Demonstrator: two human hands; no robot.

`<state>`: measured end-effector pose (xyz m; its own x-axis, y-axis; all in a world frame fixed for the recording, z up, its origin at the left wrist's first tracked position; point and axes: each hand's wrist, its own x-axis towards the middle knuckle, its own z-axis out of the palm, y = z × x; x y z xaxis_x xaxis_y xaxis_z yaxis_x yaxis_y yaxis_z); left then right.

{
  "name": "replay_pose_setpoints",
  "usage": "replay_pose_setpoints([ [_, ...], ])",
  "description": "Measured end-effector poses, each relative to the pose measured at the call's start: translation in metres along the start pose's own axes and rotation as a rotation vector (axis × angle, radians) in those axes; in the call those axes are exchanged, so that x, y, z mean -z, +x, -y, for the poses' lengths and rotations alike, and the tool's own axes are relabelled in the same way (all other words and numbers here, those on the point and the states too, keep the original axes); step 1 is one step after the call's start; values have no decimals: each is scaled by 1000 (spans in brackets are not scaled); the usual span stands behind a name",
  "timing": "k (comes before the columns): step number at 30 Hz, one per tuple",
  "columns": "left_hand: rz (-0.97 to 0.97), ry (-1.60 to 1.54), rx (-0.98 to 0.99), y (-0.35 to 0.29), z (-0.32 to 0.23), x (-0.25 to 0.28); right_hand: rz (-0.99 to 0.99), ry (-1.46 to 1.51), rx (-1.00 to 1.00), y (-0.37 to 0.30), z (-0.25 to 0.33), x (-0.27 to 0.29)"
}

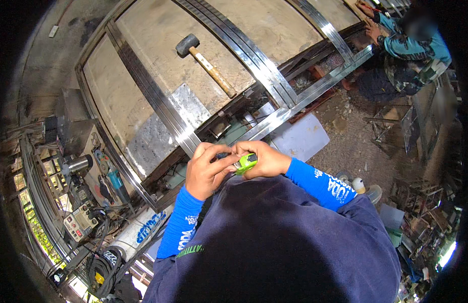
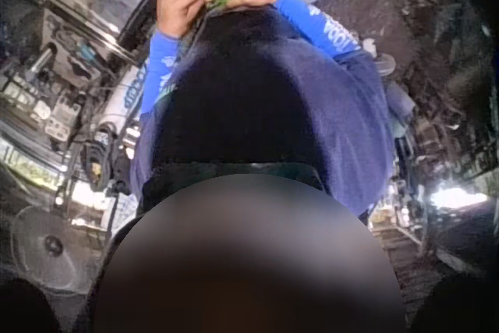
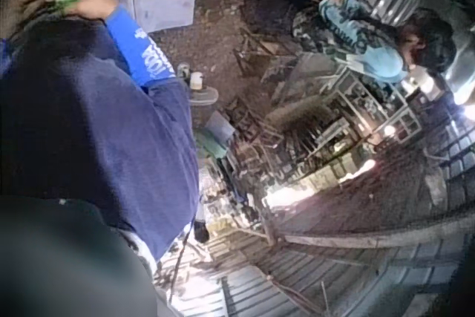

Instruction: The person measures a large metal frame structure using a tape measure and a metal ruler. They repeatedly extend the tape measure across different sections of the frame, align the ruler, and mark or check dimensions. A coworker is also present, assisting with measurements on the same structure.

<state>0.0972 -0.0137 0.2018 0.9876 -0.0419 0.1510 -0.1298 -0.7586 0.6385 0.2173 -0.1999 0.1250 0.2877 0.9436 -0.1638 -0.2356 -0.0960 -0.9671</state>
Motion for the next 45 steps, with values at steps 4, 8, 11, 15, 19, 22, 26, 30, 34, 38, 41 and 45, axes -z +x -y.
replay_pose_setpoints([
  [4,-77,-409,417,8,-34,-34,-226,-259,-54,-22,13,18],
  [8,-75,-809,733,8,-35,-59,-65,-597,159,-29,39,33],
  [11,-74,-805,780,12,-27,-65,119,-532,154,-34,43,49],
  [15,-235,-689,689,16,-13,-49,145,-419,-43,-49,2,79],
  [19,-721,-514,595,-29,73,52,7,-488,-103,-109,-61,159],
  [22,-1104,-496,674,-98,155,138,-94,-483,-433,-200,-99,225],
  [26,-1355,-638,872,-178,208,193,-98,-578,-665,-326,-106,268],
  [30,-1348,-927,715,-165,209,178,-297,-453,-807,-367,-95,254],
  [34,-736,-594,941,-102,198,69,-354,-545,-675,-318,-86,223],
  [38,-138,245,859,-83,153,-69,-417,-506,-471,-216,-78,195],
  [41,-166,321,1067,-81,127,-132,-403,-610,-319,-128,-67,188],
  [45,-261,312,1058,-85,117,-148,-485,-759,-230,-8,-57,192],
])
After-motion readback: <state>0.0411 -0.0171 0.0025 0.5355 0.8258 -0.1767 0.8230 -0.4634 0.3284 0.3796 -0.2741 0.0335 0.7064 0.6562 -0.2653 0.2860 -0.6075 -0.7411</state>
